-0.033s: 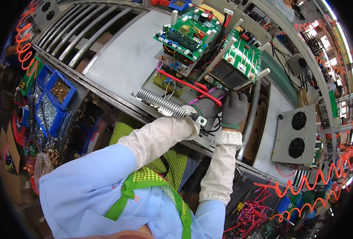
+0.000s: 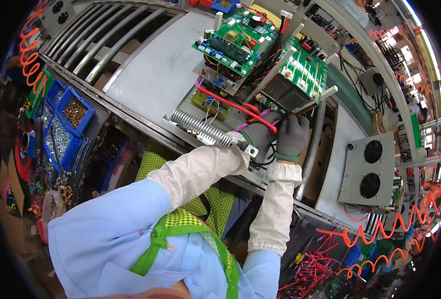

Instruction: The person uses a soldering iron to work on a green circuit board mounted on a metal frame. They pick up a pink wire, strip the ends, and insert them into the board's connectors. The person continues to solder and adjust the wiring on the electronic assembly.

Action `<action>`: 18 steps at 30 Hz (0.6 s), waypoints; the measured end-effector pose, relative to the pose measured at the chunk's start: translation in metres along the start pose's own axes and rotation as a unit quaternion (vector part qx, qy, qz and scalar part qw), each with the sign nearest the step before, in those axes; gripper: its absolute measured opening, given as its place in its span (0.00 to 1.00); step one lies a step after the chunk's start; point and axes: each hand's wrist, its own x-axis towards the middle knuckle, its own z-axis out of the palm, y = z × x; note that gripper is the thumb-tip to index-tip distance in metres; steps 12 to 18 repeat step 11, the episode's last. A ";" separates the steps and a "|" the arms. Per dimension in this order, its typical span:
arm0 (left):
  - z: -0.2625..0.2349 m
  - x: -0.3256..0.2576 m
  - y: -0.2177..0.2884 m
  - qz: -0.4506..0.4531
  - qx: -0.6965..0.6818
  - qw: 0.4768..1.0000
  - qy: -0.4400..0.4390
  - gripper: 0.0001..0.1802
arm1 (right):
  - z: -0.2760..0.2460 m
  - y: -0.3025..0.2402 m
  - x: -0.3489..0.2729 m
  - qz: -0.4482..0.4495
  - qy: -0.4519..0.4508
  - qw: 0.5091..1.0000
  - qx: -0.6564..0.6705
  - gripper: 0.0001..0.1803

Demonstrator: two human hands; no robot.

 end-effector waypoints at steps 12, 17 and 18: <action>-0.029 0.017 -0.010 0.143 0.259 0.944 -0.145 0.21 | 0.007 -0.006 0.000 0.056 -0.007 0.997 0.045 0.11; -0.029 0.017 -0.010 0.143 0.259 0.944 -0.145 0.21 | 0.007 -0.006 0.000 0.056 -0.007 0.997 0.045 0.11; -0.029 0.017 -0.010 0.143 0.259 0.944 -0.145 0.21 | 0.007 -0.006 0.000 0.056 -0.007 0.997 0.045 0.11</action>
